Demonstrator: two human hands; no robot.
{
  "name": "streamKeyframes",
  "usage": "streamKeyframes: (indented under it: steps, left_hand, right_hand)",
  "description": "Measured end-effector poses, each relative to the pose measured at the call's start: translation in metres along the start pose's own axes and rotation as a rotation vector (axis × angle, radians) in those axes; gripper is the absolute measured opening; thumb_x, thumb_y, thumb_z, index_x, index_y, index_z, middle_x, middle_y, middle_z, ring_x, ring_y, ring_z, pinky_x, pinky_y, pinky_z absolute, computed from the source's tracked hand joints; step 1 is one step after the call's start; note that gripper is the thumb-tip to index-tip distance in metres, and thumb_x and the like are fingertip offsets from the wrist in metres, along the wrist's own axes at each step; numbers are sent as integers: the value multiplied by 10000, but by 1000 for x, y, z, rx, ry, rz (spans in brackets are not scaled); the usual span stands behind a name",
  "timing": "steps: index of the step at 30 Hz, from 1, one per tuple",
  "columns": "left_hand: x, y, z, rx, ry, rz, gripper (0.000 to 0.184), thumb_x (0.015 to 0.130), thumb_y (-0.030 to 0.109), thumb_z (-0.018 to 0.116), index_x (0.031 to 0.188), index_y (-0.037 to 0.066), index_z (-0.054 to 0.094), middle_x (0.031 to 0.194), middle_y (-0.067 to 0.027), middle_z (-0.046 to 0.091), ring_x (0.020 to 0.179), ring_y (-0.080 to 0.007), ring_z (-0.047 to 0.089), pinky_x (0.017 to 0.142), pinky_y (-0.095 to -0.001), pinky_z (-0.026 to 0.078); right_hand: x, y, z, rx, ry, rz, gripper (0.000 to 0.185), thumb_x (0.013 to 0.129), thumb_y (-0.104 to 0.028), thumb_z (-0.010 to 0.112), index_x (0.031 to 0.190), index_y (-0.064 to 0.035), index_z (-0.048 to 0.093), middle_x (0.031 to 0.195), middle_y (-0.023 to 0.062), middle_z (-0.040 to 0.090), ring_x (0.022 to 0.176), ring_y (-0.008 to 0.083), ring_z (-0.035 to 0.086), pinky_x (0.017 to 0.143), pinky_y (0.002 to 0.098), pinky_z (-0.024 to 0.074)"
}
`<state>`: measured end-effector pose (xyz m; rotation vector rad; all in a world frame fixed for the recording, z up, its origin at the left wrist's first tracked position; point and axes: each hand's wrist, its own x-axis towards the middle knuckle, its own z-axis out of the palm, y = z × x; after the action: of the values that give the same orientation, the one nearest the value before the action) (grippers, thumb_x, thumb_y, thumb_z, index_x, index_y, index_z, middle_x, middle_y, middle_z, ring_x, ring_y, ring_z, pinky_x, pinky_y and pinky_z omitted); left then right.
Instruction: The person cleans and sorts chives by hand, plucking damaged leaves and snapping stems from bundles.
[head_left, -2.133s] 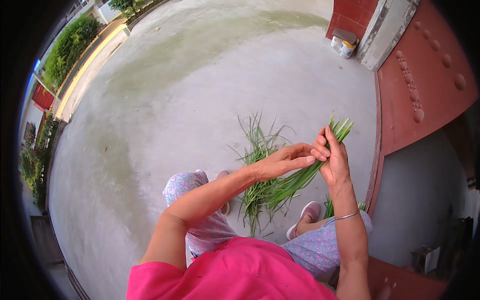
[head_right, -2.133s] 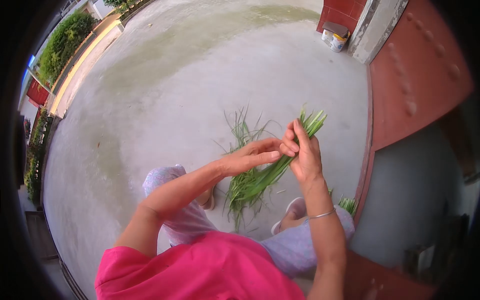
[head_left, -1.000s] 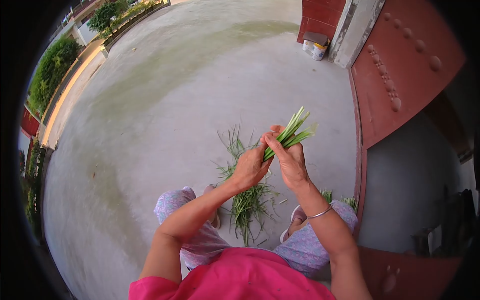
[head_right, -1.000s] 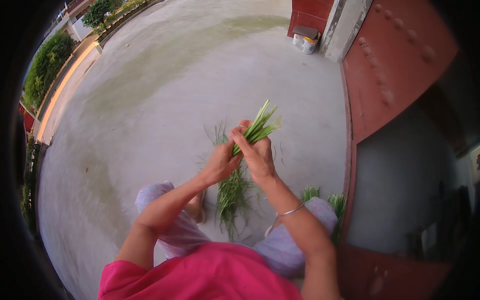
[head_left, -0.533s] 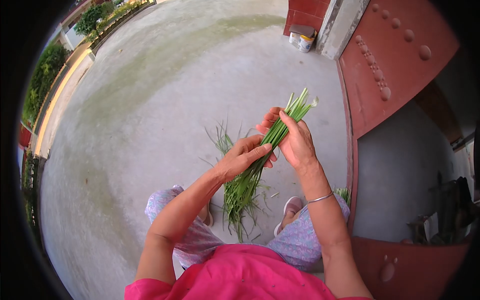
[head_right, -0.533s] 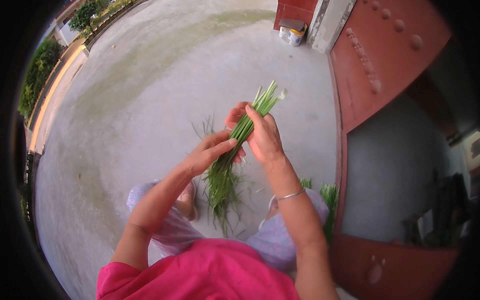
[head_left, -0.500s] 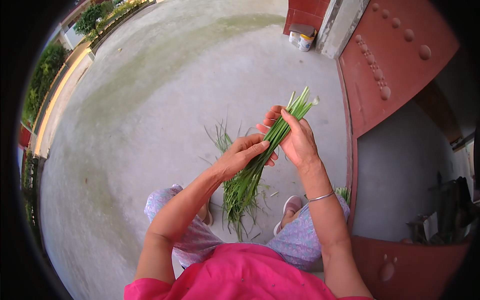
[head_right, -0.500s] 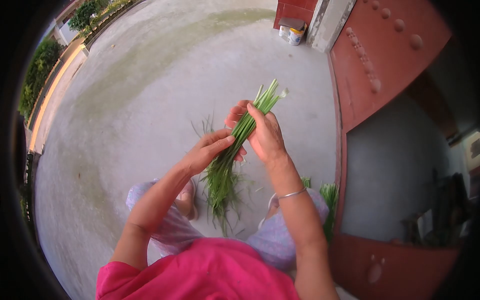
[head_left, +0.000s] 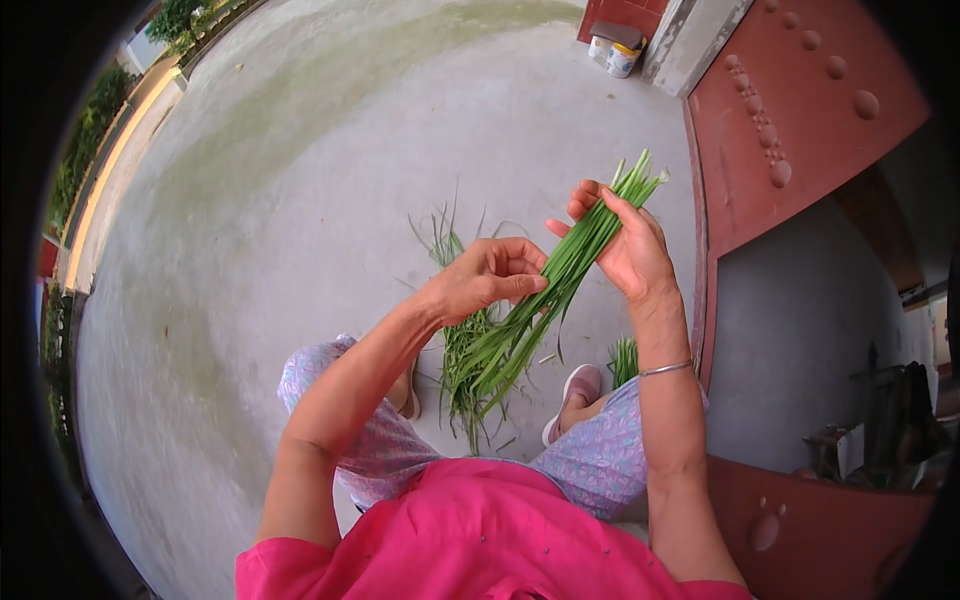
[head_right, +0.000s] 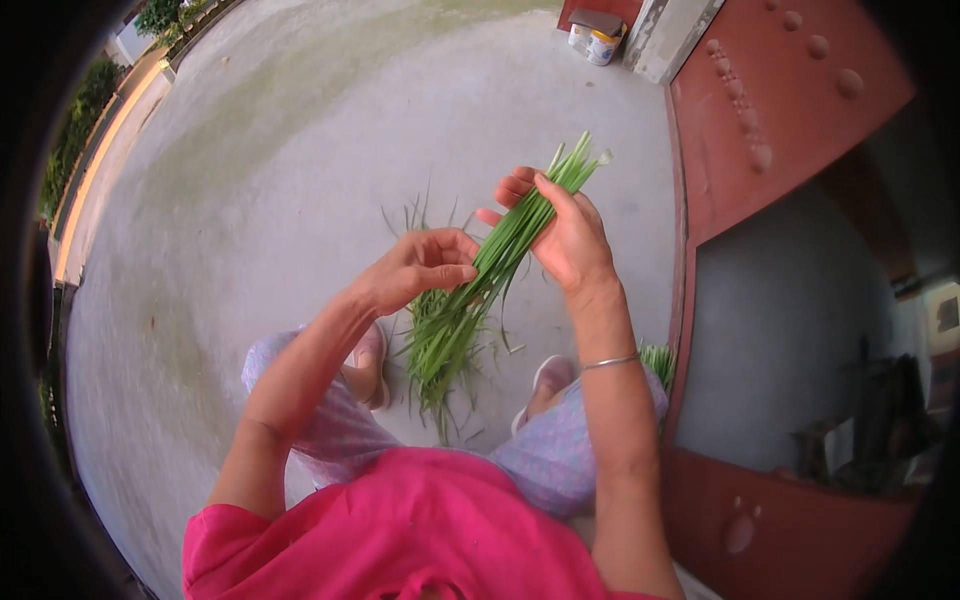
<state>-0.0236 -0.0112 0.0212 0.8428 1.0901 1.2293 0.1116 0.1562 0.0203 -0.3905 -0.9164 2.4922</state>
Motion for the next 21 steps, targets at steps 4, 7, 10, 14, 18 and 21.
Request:
streamKeyframes:
  steps: [4,7,10,14,18,21]
  left_hand:
    - [-2,1,2,19,-30,-20,132,867,3,612,992,0,572,875,-52,656,793,-105,629,720,-232,489]
    - [-3,1,-1,7,-52,-61,105,887,20,598,986,-10,580,871,-71,675,792,-117,642,721,-230,500]
    - [1,-4,-4,12,-28,-78,93,907,32,577,977,-26,596,879,-99,690,786,-120,649,705,-231,511]
    - [0,-3,-5,6,-63,-98,127,928,63,572,975,-40,630,885,-72,690,764,-90,632,677,-223,502]
    - [-1,-3,-5,40,-72,-85,130,922,54,573,992,-39,631,889,-54,683,782,-81,623,693,-218,490]
    - [-1,-1,-4,62,-84,-79,129,915,46,575,997,-37,632,882,-38,675,794,-73,611,705,-211,476]
  right_hand:
    - [0,-6,-6,48,7,-11,230,971,-146,444,1079,31,543,990,114,595,930,212,595,930,530,501]
    - [-3,-14,-8,18,13,-7,234,991,-160,415,1112,2,532,967,54,589,905,140,595,1009,487,450]
    - [-4,-21,-16,19,35,-32,235,992,-162,412,1117,-1,529,960,50,587,906,140,595,1010,481,450]
    - [-4,-27,-33,92,9,-78,233,975,-141,434,1099,22,547,986,93,605,915,186,596,972,534,471]
    - [-7,-35,-38,90,-15,-84,232,980,-146,423,1092,12,550,968,76,604,899,165,594,980,507,468]
    - [-10,-42,-42,85,16,-99,225,980,-150,429,1088,3,553,958,63,605,882,148,595,985,494,463]
